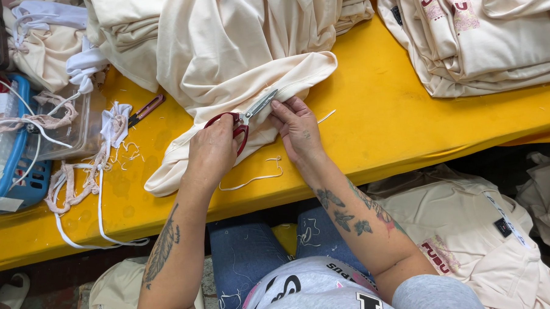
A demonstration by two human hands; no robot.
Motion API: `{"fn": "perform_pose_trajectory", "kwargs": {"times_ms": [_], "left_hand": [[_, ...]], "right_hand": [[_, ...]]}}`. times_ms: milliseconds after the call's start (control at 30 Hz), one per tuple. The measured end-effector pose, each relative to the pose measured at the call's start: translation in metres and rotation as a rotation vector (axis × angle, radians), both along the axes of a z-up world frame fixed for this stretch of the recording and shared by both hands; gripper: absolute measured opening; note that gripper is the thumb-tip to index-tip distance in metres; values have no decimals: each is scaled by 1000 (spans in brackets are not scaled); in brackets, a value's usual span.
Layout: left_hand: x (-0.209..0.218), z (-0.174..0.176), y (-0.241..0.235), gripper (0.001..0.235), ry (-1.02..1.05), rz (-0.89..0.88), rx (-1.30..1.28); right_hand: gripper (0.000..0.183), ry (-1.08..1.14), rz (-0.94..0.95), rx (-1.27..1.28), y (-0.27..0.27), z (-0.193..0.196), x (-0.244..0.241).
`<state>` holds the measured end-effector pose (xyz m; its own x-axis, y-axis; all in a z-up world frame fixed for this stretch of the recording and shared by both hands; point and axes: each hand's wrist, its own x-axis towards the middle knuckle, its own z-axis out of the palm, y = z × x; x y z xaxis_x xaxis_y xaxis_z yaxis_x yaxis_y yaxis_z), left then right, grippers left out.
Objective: The person trims loose threads and excess fabric from the hem and cuffs of a beige hoodie using scissors. They fold and unfold the garment to access different areas, cut the threads, and then fold the hoodie before placing it on a stack.
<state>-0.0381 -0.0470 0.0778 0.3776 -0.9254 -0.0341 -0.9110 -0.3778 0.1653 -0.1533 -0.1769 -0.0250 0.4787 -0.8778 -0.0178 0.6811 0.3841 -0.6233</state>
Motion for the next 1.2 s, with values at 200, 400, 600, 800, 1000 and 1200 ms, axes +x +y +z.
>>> {"fn": "perform_pose_trajectory", "kwargs": {"times_ms": [200,400,600,800,1000,1200], "left_hand": [[17,-9,15,27,111,-15,-153],[63,-9,82,30,102,72,-386],[108,-46,97,35,157,283,-299],[62,-42,65,37,367,188,-391],[63,-73,61,24,259,85,-404],[102,-85,103,32,152,336,-533]], "right_hand": [[22,-1,32,9,-12,-10,-17],[52,18,129,24,-65,-42,-164],[16,806,-43,-514,-80,9,-292],[19,1215,-149,-624,-57,47,-275],[14,440,-141,-420,-86,8,-300],[10,72,-148,-135,-95,3,-311]]}}
